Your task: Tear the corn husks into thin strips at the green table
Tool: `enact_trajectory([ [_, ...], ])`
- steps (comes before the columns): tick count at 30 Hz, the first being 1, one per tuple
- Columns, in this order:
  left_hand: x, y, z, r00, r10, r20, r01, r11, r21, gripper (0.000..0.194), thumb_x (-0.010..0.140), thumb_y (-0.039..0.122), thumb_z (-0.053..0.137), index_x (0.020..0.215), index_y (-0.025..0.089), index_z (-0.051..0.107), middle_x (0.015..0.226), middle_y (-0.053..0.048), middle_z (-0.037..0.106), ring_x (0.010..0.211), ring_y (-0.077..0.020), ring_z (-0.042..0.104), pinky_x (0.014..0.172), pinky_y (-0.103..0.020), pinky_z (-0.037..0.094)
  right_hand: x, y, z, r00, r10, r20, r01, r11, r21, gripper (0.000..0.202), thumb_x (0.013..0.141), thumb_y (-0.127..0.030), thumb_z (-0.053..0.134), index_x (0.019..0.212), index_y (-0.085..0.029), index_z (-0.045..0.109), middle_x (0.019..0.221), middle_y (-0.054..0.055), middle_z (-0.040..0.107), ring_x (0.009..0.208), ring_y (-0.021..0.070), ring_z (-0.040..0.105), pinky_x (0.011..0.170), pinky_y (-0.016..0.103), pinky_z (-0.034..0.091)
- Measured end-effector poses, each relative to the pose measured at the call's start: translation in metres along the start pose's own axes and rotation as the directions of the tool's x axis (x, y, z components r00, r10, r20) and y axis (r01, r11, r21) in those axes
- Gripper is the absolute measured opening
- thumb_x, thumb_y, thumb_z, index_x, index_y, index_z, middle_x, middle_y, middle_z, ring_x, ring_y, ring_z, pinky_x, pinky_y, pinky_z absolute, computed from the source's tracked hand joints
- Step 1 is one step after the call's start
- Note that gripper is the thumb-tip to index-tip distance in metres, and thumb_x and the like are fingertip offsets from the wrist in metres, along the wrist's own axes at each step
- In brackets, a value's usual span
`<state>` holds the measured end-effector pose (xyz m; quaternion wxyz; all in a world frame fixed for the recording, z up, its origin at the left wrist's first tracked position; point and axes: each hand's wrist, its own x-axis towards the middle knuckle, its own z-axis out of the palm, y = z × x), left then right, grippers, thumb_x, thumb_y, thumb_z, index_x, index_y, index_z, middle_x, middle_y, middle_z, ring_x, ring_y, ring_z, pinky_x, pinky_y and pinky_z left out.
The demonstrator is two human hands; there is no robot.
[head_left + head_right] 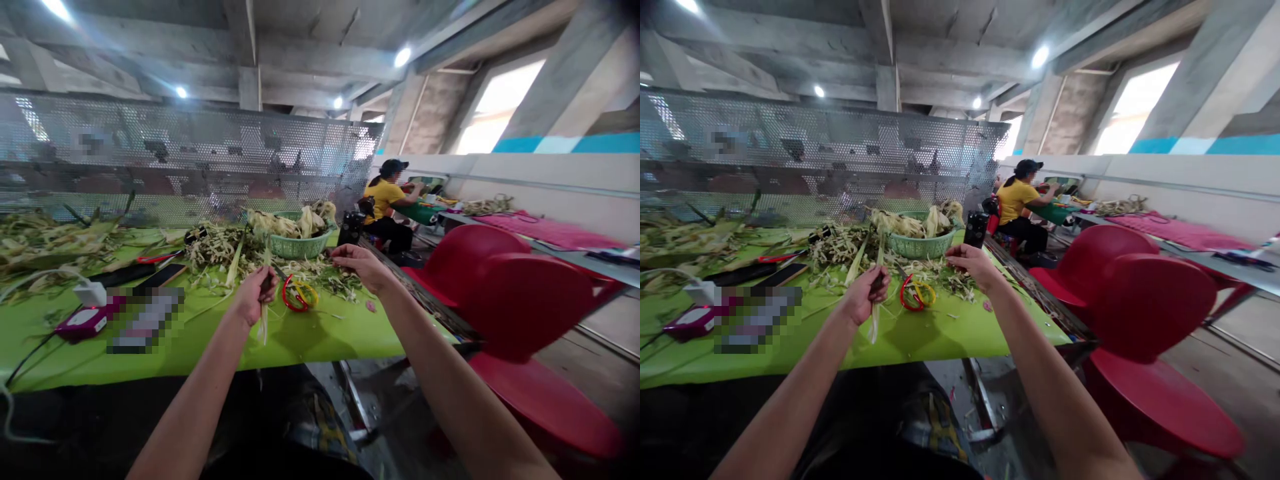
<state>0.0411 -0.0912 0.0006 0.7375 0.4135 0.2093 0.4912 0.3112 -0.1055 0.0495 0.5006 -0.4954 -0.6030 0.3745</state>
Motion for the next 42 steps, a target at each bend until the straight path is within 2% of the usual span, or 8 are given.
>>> enact_trajectory([
  [5, 0.009, 0.004, 0.03, 0.998, 0.059, -0.012, -0.057, 0.991, 0.119, 0.019, 0.08, 0.032, 0.059, 0.075, 0.015, 0.053, 0.079, -0.001, 0.062, 0.036, 0.0016, 0.024, 0.036, -0.014, 0.022, -0.004, -0.022, 0.027, 0.99, -0.001, 0.144, -0.005, 0.999, 0.044, 0.025, 0.067, -0.025, 0.071, 0.089, -0.018, 0.063, 0.075, 0.0, 0.064, 0.061, 0.0087, 0.052, 0.051, 0.021, 0.033],
  [11, 0.02, -0.004, 0.046, 0.995, 0.007, 0.102, -0.022, 0.989, 0.144, 0.021, 0.079, 0.035, 0.06, 0.075, 0.016, 0.052, 0.058, 0.006, 0.045, 0.036, -0.0011, 0.024, 0.037, -0.016, 0.017, 0.0, -0.028, 0.05, 0.972, -0.068, 0.223, 0.053, 0.996, 0.07, 0.02, 0.071, -0.023, 0.068, 0.09, -0.018, 0.064, 0.083, 0.001, 0.064, 0.063, 0.0083, 0.051, 0.05, 0.02, 0.033],
  [19, 0.016, 0.004, 0.028, 0.99, -0.031, 0.139, 0.015, 0.993, 0.114, 0.021, 0.081, 0.036, 0.057, 0.077, 0.016, 0.052, 0.065, 0.003, 0.053, 0.036, 0.0001, 0.023, 0.037, -0.016, 0.016, 0.0, -0.025, 0.048, 0.992, -0.02, 0.126, -0.008, 0.976, 0.217, 0.022, 0.066, -0.023, 0.07, 0.086, -0.017, 0.064, 0.071, -0.001, 0.06, 0.052, 0.0053, 0.044, 0.041, 0.019, 0.027],
  [29, 0.018, 0.012, -0.008, 1.0, -0.022, 0.014, 0.021, 0.994, 0.105, 0.019, 0.08, 0.034, 0.058, 0.077, 0.016, 0.052, 0.065, 0.004, 0.05, 0.036, 0.0004, 0.023, 0.038, -0.016, 0.016, -0.008, -0.029, 0.033, 0.997, 0.021, 0.075, -0.05, 0.906, 0.42, 0.02, 0.063, -0.017, 0.073, 0.081, -0.018, 0.063, 0.065, -0.004, 0.057, 0.04, 0.0007, 0.032, 0.035, 0.016, 0.022],
  [33, 0.021, 0.006, -0.009, 0.998, -0.037, -0.046, 0.042, 0.991, 0.128, 0.019, 0.081, 0.033, 0.057, 0.075, 0.016, 0.052, 0.061, 0.004, 0.049, 0.036, -0.0002, 0.023, 0.038, -0.016, 0.016, -0.014, -0.029, 0.028, 0.991, 0.011, 0.131, -0.071, 0.886, 0.458, 0.018, 0.067, -0.02, 0.073, 0.082, -0.019, 0.064, 0.066, -0.004, 0.058, 0.039, 0.0002, 0.027, 0.036, 0.017, 0.023],
  [36, 0.022, 0.004, -0.008, 0.995, -0.029, -0.097, 0.048, 0.979, 0.2, 0.017, 0.083, 0.031, 0.054, 0.075, 0.016, 0.052, 0.07, 0.0, 0.058, 0.037, -0.0003, 0.024, 0.038, -0.016, 0.018, -0.016, -0.032, 0.029, 0.993, -0.007, 0.118, -0.046, 0.897, 0.44, 0.018, 0.067, -0.021, 0.074, 0.083, -0.019, 0.066, 0.067, -0.003, 0.06, 0.039, 0.0002, 0.027, 0.037, 0.018, 0.025],
  [40, 0.016, 0.009, -0.001, 0.967, 0.094, -0.235, -0.015, 0.947, 0.32, 0.016, 0.084, 0.03, 0.053, 0.076, 0.016, 0.055, 0.087, -0.003, 0.064, 0.039, -0.0001, 0.026, 0.038, -0.016, 0.022, -0.017, -0.036, 0.039, 0.998, -0.031, 0.057, 0.005, 0.913, 0.409, 0.022, 0.063, -0.021, 0.077, 0.083, -0.019, 0.068, 0.069, -0.001, 0.063, 0.042, 0.0016, 0.033, 0.036, 0.018, 0.022],
  [42, 0.01, 0.013, 0.005, 0.966, 0.118, -0.23, -0.035, 0.942, 0.335, 0.018, 0.084, 0.031, 0.054, 0.076, 0.016, 0.056, 0.086, -0.003, 0.065, 0.04, -0.0002, 0.027, 0.038, -0.016, 0.021, -0.017, -0.035, 0.048, 0.998, -0.046, 0.031, 0.029, 0.916, 0.4, 0.024, 0.06, -0.022, 0.079, 0.082, -0.019, 0.069, 0.072, 0.0, 0.065, 0.045, 0.0035, 0.039, 0.036, 0.019, 0.02],
])
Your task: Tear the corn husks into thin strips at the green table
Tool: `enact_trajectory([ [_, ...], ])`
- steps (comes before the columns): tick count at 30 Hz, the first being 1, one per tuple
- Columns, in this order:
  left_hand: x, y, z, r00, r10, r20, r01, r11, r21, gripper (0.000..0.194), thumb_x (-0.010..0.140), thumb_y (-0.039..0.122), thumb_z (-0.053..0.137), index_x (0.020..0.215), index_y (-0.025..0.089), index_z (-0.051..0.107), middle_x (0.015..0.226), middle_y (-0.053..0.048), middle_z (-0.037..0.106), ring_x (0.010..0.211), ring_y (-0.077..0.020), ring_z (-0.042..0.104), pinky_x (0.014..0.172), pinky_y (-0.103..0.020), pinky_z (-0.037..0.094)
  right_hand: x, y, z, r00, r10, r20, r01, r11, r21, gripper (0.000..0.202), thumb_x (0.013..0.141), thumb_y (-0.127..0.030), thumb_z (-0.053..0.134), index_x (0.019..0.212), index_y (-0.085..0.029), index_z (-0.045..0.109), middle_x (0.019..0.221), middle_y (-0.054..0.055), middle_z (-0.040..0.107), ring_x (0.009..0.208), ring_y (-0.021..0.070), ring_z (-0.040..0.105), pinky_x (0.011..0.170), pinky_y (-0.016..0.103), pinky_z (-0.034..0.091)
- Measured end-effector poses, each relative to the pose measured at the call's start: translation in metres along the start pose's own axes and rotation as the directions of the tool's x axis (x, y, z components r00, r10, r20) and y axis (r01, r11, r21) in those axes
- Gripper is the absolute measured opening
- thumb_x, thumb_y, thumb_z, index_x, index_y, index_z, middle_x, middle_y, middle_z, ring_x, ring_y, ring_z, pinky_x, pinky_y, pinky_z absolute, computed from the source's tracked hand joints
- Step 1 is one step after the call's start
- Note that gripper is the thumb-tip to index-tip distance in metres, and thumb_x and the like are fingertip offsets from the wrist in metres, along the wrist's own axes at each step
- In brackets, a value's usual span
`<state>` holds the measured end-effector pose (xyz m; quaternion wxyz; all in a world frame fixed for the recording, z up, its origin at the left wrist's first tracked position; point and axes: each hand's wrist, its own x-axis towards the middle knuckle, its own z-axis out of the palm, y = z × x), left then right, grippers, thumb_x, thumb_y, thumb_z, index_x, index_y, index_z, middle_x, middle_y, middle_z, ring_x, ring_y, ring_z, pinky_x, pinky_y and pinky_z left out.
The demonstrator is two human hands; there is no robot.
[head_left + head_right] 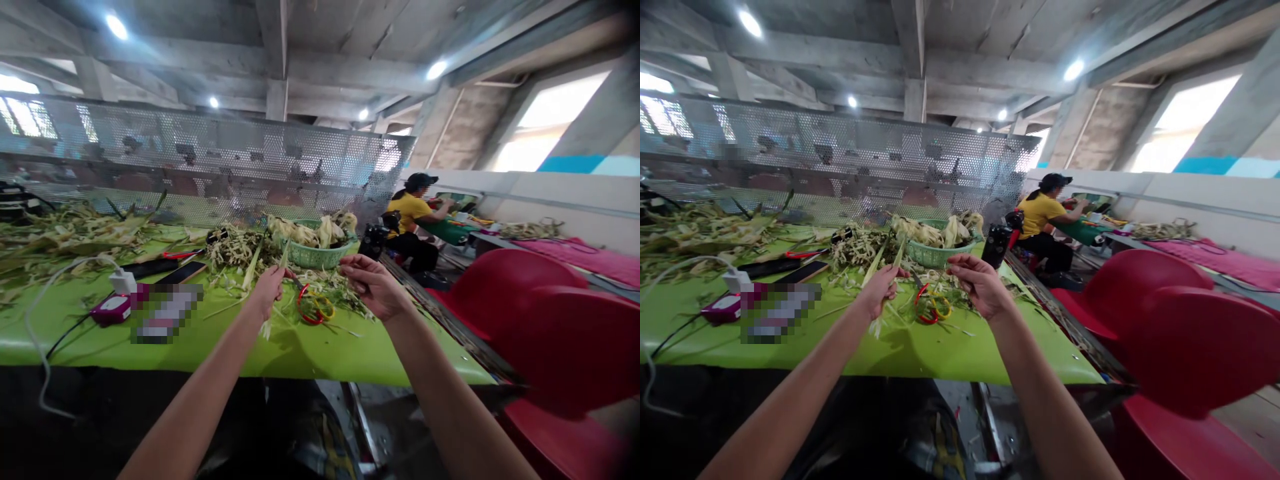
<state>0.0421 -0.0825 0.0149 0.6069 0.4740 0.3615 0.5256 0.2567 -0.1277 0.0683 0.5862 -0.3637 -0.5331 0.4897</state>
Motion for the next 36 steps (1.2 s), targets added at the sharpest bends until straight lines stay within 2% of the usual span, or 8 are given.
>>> enact_trajectory([
  [5, -0.018, 0.009, 0.019, 0.99, -0.041, 0.135, 0.051, 0.996, -0.068, 0.019, 0.082, 0.034, 0.055, 0.08, 0.015, 0.058, 0.075, -0.003, 0.064, 0.039, -0.0016, 0.026, 0.038, -0.017, 0.02, 0.002, 0.02, 0.026, 0.995, -0.072, -0.071, 0.07, 0.997, -0.034, 0.024, 0.061, -0.028, 0.079, 0.08, -0.021, 0.068, 0.076, 0.002, 0.066, 0.051, 0.0076, 0.046, 0.038, 0.021, 0.022],
  [10, -0.024, 0.009, 0.034, 0.996, -0.063, 0.064, 0.069, 0.992, -0.105, 0.02, 0.08, 0.036, 0.057, 0.082, 0.016, 0.059, 0.062, 0.003, 0.055, 0.037, -0.0026, 0.024, 0.038, -0.019, 0.016, 0.002, 0.034, 0.05, 0.98, -0.13, -0.151, 0.12, 0.99, -0.073, 0.023, 0.063, -0.034, 0.076, 0.079, -0.022, 0.065, 0.073, 0.001, 0.065, 0.054, 0.0112, 0.049, 0.044, 0.024, 0.032],
  [15, -0.024, 0.004, 0.033, 0.994, -0.083, 0.071, 0.09, 0.991, -0.1, 0.022, 0.077, 0.039, 0.06, 0.082, 0.017, 0.056, 0.056, 0.006, 0.045, 0.038, -0.0031, 0.028, 0.04, -0.018, 0.017, 0.002, 0.048, 0.061, 0.964, -0.19, -0.186, 0.179, 0.981, -0.075, 0.023, 0.065, -0.034, 0.075, 0.082, -0.023, 0.064, 0.077, 0.002, 0.065, 0.067, 0.0163, 0.058, 0.06, 0.03, 0.046],
  [22, -0.025, 0.004, 0.023, 0.99, -0.085, 0.109, 0.088, 0.996, -0.02, 0.02, 0.081, 0.035, 0.054, 0.075, 0.016, 0.053, 0.052, 0.007, 0.036, 0.038, -0.0036, 0.026, 0.04, -0.019, 0.014, 0.004, 0.057, 0.059, 0.948, -0.267, -0.171, 0.209, 0.932, -0.297, 0.023, 0.069, -0.034, 0.071, 0.088, -0.022, 0.067, 0.079, 0.002, 0.065, 0.063, 0.0149, 0.053, 0.06, 0.029, 0.044],
  [27, -0.03, 0.016, 0.016, 0.989, -0.085, 0.119, 0.079, 0.995, 0.058, 0.021, 0.083, 0.032, 0.052, 0.07, 0.016, 0.052, 0.052, 0.006, 0.035, 0.04, -0.004, 0.026, 0.041, -0.02, 0.013, 0.0, 0.046, 0.053, 0.981, -0.166, -0.096, 0.121, 0.924, -0.362, 0.027, 0.069, -0.032, 0.07, 0.094, -0.021, 0.068, 0.079, 0.001, 0.064, 0.057, 0.0117, 0.046, 0.052, 0.025, 0.037],
  [30, -0.032, 0.021, 0.012, 0.989, -0.047, 0.138, 0.033, 0.994, 0.104, 0.02, 0.084, 0.03, 0.052, 0.07, 0.016, 0.054, 0.052, 0.006, 0.037, 0.041, -0.0049, 0.025, 0.043, -0.021, 0.015, -0.002, 0.045, 0.054, 1.0, 0.014, 0.025, -0.008, 0.974, -0.228, 0.029, 0.071, -0.033, 0.069, 0.097, -0.022, 0.066, 0.078, -0.001, 0.062, 0.051, 0.0086, 0.044, 0.047, 0.023, 0.035],
  [33, -0.029, 0.021, 0.004, 0.99, 0.021, 0.14, -0.04, 0.99, 0.135, 0.02, 0.082, 0.03, 0.055, 0.067, 0.016, 0.056, 0.052, 0.005, 0.04, 0.044, -0.0061, 0.027, 0.045, -0.022, 0.02, -0.004, 0.044, 0.058, 0.976, 0.171, 0.139, -0.162, 0.984, -0.068, 0.028, 0.07, -0.033, 0.07, 0.095, -0.022, 0.063, 0.08, -0.001, 0.061, 0.044, 0.006, 0.044, 0.041, 0.022, 0.033],
  [36, -0.024, 0.019, -0.006, 0.989, 0.07, 0.134, -0.095, 0.977, 0.193, 0.022, 0.082, 0.032, 0.056, 0.066, 0.016, 0.058, 0.052, 0.004, 0.041, 0.045, -0.0073, 0.029, 0.047, -0.023, 0.021, -0.004, 0.04, 0.061, 0.946, 0.247, 0.209, -0.25, 0.968, -0.011, 0.029, 0.067, -0.032, 0.074, 0.091, -0.02, 0.062, 0.079, 0.001, 0.062, 0.049, 0.0082, 0.051, 0.045, 0.022, 0.039],
])
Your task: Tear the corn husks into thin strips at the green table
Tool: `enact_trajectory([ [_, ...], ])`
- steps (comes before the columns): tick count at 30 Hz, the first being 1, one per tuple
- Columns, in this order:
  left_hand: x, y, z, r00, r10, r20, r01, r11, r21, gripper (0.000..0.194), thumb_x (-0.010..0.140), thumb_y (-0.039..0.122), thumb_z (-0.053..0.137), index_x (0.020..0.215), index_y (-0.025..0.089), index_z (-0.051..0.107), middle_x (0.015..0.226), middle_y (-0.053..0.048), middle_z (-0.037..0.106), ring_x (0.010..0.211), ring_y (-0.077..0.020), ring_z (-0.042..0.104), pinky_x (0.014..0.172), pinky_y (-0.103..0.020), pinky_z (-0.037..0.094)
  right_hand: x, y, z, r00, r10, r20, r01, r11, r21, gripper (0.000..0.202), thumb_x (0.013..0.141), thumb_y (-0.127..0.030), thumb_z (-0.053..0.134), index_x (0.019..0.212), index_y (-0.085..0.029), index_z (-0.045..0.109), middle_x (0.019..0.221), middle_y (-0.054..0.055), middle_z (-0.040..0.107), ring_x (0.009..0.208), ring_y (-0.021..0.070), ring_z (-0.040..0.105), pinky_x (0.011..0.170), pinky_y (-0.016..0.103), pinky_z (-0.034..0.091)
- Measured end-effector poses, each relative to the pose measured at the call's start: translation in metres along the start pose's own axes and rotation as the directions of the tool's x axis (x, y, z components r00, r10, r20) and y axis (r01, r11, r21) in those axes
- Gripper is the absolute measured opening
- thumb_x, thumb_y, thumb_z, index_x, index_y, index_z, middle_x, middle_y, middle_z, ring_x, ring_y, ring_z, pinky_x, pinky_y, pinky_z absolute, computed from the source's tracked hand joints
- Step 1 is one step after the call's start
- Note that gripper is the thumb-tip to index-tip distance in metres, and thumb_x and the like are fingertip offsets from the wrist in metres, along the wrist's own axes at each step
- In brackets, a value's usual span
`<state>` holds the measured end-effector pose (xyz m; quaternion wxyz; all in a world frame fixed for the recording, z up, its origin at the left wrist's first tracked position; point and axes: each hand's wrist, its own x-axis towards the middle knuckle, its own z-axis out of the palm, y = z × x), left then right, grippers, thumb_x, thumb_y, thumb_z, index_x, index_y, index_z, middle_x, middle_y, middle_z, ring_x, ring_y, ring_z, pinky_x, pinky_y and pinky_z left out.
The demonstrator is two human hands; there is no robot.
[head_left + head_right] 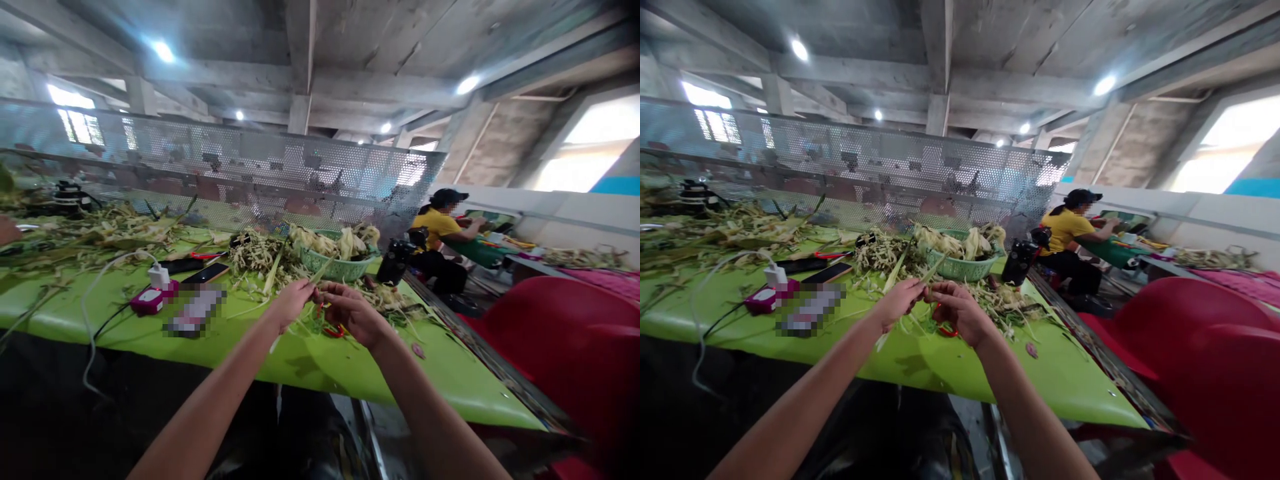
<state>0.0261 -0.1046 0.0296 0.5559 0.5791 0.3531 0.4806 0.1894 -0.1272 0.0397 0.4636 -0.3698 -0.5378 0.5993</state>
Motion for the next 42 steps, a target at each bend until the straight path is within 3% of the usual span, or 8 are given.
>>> enact_trajectory([
  [6, 0.0, -0.002, -0.02, 0.997, -0.04, -0.07, 0.042, 0.999, 0.033, 0.024, 0.082, 0.034, 0.056, 0.066, 0.016, 0.058, 0.051, 0.004, 0.039, 0.043, -0.0061, 0.026, 0.045, -0.022, 0.017, 0.001, -0.006, -0.006, 0.988, -0.138, -0.064, 0.106, 0.926, -0.361, 0.027, 0.068, -0.04, 0.073, 0.08, -0.018, 0.065, 0.061, -0.003, 0.055, 0.046, 0.0074, 0.041, 0.044, 0.022, 0.033],
  [11, -0.003, -0.004, -0.027, 0.995, -0.059, -0.08, 0.059, 0.998, -0.01, 0.025, 0.083, 0.032, 0.054, 0.066, 0.015, 0.06, 0.054, 0.002, 0.046, 0.044, -0.0063, 0.028, 0.043, -0.021, 0.017, 0.003, -0.012, -0.011, 0.939, -0.344, -0.021, 0.176, 0.533, -0.827, 0.019, 0.075, -0.04, 0.066, 0.075, -0.021, 0.068, 0.065, 0.0, 0.063, 0.058, 0.0149, 0.052, 0.056, 0.027, 0.036],
  [15, -0.001, -0.005, -0.037, 0.973, -0.056, -0.222, 0.034, 0.994, -0.101, 0.021, 0.081, 0.033, 0.056, 0.071, 0.015, 0.064, 0.06, -0.001, 0.055, 0.044, -0.0064, 0.028, 0.042, -0.021, 0.017, 0.005, -0.023, -0.01, 0.897, -0.44, 0.034, 0.175, 0.286, -0.942, 0.017, 0.077, -0.038, 0.062, 0.072, -0.023, 0.068, 0.069, 0.002, 0.067, 0.068, 0.0203, 0.057, 0.062, 0.03, 0.038],
  [18, -0.001, 0.0, -0.039, 0.962, -0.06, -0.265, 0.017, 0.986, -0.165, 0.02, 0.081, 0.033, 0.056, 0.075, 0.016, 0.065, 0.061, 0.0, 0.055, 0.042, -0.0051, 0.024, 0.041, -0.02, 0.016, 0.009, -0.024, -0.009, 0.895, -0.444, 0.04, 0.22, 0.362, -0.906, 0.016, 0.078, -0.037, 0.06, 0.074, -0.022, 0.066, 0.073, 0.002, 0.067, 0.071, 0.0201, 0.059, 0.067, 0.03, 0.04],
  [24, -0.004, 0.004, -0.013, 0.994, -0.083, -0.064, 0.064, 0.962, -0.264, 0.018, 0.083, 0.03, 0.053, 0.085, 0.017, 0.065, 0.059, 0.002, 0.051, 0.038, -0.0038, 0.023, 0.039, -0.02, 0.015, 0.021, -0.013, 0.003, 0.939, -0.344, -0.001, 0.226, 0.619, -0.752, 0.016, 0.079, -0.037, 0.058, 0.077, -0.021, 0.06, 0.066, -0.001, 0.061, 0.06, 0.0164, 0.057, 0.061, 0.028, 0.043],
  [29, -0.001, -0.002, 0.004, 0.99, -0.14, -0.027, 0.127, 0.954, -0.271, 0.018, 0.082, 0.033, 0.054, 0.084, 0.017, 0.062, 0.052, 0.005, 0.042, 0.038, -0.0055, 0.025, 0.04, -0.02, 0.016, 0.019, -0.016, 0.011, 0.903, -0.43, 0.002, 0.226, 0.47, -0.853, 0.018, 0.08, -0.039, 0.058, 0.079, -0.022, 0.062, 0.067, 0.0, 0.062, 0.06, 0.0167, 0.054, 0.058, 0.028, 0.039],
  [36, 0.003, -0.003, -0.007, 0.999, -0.006, -0.054, 0.014, 0.988, 0.151, 0.025, 0.081, 0.027, 0.048, 0.066, 0.016, 0.064, 0.053, 0.001, 0.041, 0.047, -0.0099, 0.031, 0.046, -0.023, 0.021, 0.008, -0.032, 0.003, 0.837, -0.528, 0.146, 0.276, 0.177, -0.945, 0.013, 0.081, -0.032, 0.059, 0.076, -0.022, 0.066, 0.08, 0.005, 0.064, 0.072, 0.0193, 0.056, 0.066, 0.03, 0.04],
  [42, -0.001, 0.014, -0.015, 0.994, 0.001, 0.107, -0.074, 0.723, 0.687, 0.03, 0.082, 0.022, 0.038, 0.078, 0.017, 0.067, 0.079, -0.006, 0.062, 0.072, -0.0171, 0.052, 0.061, -0.025, 0.036, -0.007, -0.048, -0.006, 0.859, -0.461, 0.222, 0.281, 0.064, -0.958, 0.014, 0.084, -0.03, 0.058, 0.079, -0.021, 0.068, 0.08, 0.004, 0.065, 0.071, 0.0169, 0.057, 0.066, 0.028, 0.04],
])
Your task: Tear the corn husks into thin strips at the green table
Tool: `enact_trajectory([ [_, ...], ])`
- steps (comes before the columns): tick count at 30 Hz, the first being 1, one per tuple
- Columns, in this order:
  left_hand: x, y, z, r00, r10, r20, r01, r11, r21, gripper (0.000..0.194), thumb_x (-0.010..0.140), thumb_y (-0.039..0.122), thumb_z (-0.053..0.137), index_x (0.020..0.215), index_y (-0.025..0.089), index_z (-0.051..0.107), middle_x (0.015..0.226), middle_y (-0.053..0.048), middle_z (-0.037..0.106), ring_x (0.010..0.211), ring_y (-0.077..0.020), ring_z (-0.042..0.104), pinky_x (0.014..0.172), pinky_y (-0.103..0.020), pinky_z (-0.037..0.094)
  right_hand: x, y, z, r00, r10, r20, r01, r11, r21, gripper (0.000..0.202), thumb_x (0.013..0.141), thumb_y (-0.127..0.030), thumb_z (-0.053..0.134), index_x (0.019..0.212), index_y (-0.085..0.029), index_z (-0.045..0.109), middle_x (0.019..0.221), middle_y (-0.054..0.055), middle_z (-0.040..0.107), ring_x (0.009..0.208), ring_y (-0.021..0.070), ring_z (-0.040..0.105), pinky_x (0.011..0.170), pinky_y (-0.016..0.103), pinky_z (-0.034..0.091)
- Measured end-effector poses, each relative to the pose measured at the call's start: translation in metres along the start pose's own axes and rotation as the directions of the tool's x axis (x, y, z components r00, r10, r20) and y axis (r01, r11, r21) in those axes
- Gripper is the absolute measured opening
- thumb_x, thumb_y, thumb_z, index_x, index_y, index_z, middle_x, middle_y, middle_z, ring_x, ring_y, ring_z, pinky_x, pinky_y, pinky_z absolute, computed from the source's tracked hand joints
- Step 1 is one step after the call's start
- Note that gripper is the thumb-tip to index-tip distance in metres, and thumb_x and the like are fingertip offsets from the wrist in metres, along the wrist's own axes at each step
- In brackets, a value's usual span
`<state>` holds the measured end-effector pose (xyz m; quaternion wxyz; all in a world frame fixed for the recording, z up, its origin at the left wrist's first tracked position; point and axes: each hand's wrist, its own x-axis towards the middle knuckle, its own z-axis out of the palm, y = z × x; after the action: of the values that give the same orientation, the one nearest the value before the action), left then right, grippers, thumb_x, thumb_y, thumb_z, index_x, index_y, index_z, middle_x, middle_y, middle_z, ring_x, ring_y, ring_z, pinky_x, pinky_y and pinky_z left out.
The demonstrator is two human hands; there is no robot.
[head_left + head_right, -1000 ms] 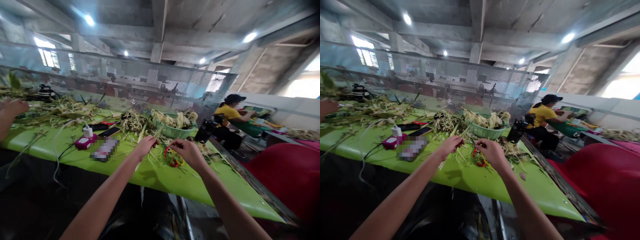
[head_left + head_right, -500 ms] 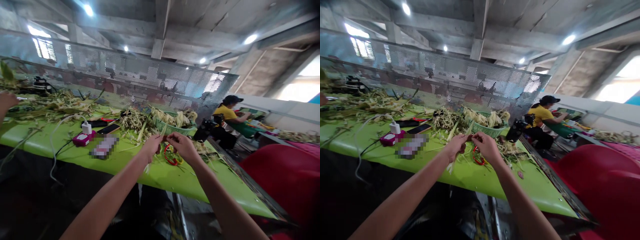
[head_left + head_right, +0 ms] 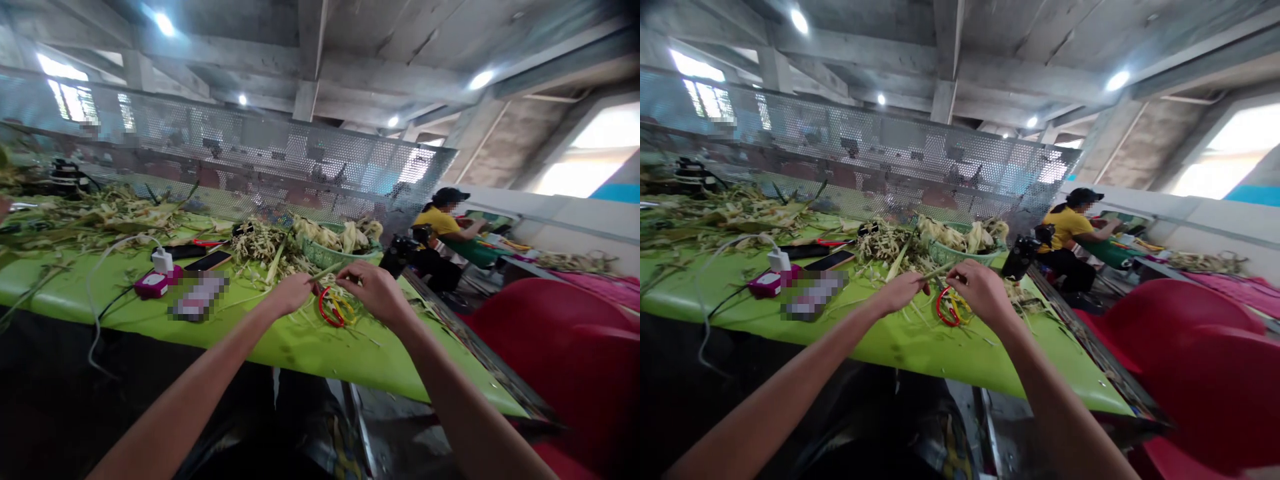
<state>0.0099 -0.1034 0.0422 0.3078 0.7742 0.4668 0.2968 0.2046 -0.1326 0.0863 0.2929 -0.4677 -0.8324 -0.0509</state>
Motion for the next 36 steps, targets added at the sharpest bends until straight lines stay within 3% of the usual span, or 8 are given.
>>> enact_trajectory([
  [6, -0.018, 0.023, -0.016, 0.942, 0.034, 0.333, -0.129, 0.955, 0.267, 0.029, 0.084, 0.026, 0.04, 0.084, 0.019, 0.068, 0.078, -0.005, 0.064, 0.069, -0.0166, 0.054, 0.064, -0.025, 0.037, 0.0, -0.002, -0.017, 0.993, -0.076, 0.085, 0.068, 0.993, 0.098, 0.013, 0.083, -0.03, 0.061, 0.08, -0.021, 0.069, 0.079, 0.003, 0.064, 0.073, 0.0153, 0.058, 0.069, 0.027, 0.041],
  [11, -0.031, 0.027, -0.023, 0.795, 0.384, 0.469, -0.306, 0.922, -0.237, 0.025, 0.087, 0.032, 0.044, 0.083, 0.018, 0.064, 0.084, -0.002, 0.061, 0.076, -0.0126, 0.051, 0.069, -0.022, 0.037, 0.004, 0.007, -0.012, 0.974, -0.034, 0.223, -0.076, 0.88, 0.469, 0.022, 0.078, -0.039, 0.065, 0.08, -0.018, 0.068, 0.076, 0.003, 0.065, 0.07, 0.0151, 0.059, 0.065, 0.027, 0.045],
  [15, -0.03, 0.018, -0.018, 0.918, 0.302, 0.256, -0.088, 0.786, -0.612, 0.029, 0.086, 0.042, 0.047, 0.088, 0.016, 0.059, 0.065, 0.003, 0.041, 0.052, -0.0069, 0.031, 0.05, -0.02, 0.024, -0.004, 0.008, 0.007, 0.978, 0.103, 0.182, -0.196, 0.754, 0.627, 0.026, 0.076, -0.041, 0.066, 0.081, -0.016, 0.067, 0.076, 0.003, 0.066, 0.07, 0.0162, 0.06, 0.066, 0.028, 0.047],
  [18, -0.021, 0.01, -0.009, 0.98, 0.13, 0.152, 0.007, 0.734, -0.679, 0.026, 0.085, 0.04, 0.047, 0.085, 0.016, 0.055, 0.06, 0.006, 0.031, 0.047, -0.0064, 0.023, 0.046, -0.02, 0.017, -0.011, -0.003, 0.021, 0.992, 0.116, 0.058, -0.129, 0.816, 0.564, 0.019, 0.079, -0.036, 0.065, 0.08, -0.017, 0.067, 0.075, 0.003, 0.066, 0.071, 0.0168, 0.06, 0.068, 0.028, 0.046],
  [24, -0.01, 0.0, 0.005, 0.969, 0.1, -0.227, -0.124, 0.988, -0.093, 0.019, 0.087, 0.029, 0.042, 0.076, 0.018, 0.052, 0.067, 0.0, 0.05, 0.062, -0.0127, 0.044, 0.058, -0.025, 0.031, -0.014, -0.029, 0.019, 0.995, -0.1, -0.008, 0.099, 0.965, 0.243, 0.011, 0.084, -0.022, 0.058, 0.081, -0.02, 0.068, 0.081, 0.004, 0.067, 0.076, 0.0174, 0.061, 0.07, 0.027, 0.044],
  [30, -0.028, 0.008, -0.002, 0.955, 0.292, -0.047, -0.269, 0.924, 0.272, 0.021, 0.087, 0.029, 0.043, 0.08, 0.02, 0.061, 0.075, -0.004, 0.059, 0.071, -0.0176, 0.053, 0.067, -0.028, 0.035, -0.006, -0.012, 0.0, 0.991, -0.126, 0.053, 0.111, 0.968, 0.226, 0.013, 0.084, -0.025, 0.058, 0.082, -0.02, 0.07, 0.08, 0.005, 0.067, 0.073, 0.0165, 0.06, 0.069, 0.027, 0.044],
  [33, -0.03, 0.01, -0.005, 0.927, 0.358, 0.113, -0.35, 0.933, -0.081, 0.017, 0.083, 0.033, 0.052, 0.081, 0.02, 0.063, 0.077, -0.003, 0.06, 0.072, -0.0149, 0.053, 0.067, -0.024, 0.037, -0.002, 0.003, 0.005, 0.994, -0.01, 0.113, -0.042, 0.896, 0.442, 0.017, 0.079, -0.033, 0.064, 0.078, -0.018, 0.069, 0.076, 0.004, 0.067, 0.072, 0.0169, 0.06, 0.067, 0.027, 0.045],
  [36, -0.025, 0.004, -0.001, 0.959, 0.276, 0.058, -0.216, 0.85, -0.481, 0.026, 0.085, 0.039, 0.048, 0.088, 0.017, 0.06, 0.068, 0.0, 0.053, 0.057, -0.0093, 0.043, 0.055, -0.02, 0.033, -0.006, 0.007, 0.022, 0.981, 0.108, 0.161, -0.184, 0.781, 0.596, 0.027, 0.078, -0.042, 0.063, 0.077, -0.015, 0.068, 0.07, 0.002, 0.065, 0.064, 0.015, 0.057, 0.061, 0.026, 0.044],
])
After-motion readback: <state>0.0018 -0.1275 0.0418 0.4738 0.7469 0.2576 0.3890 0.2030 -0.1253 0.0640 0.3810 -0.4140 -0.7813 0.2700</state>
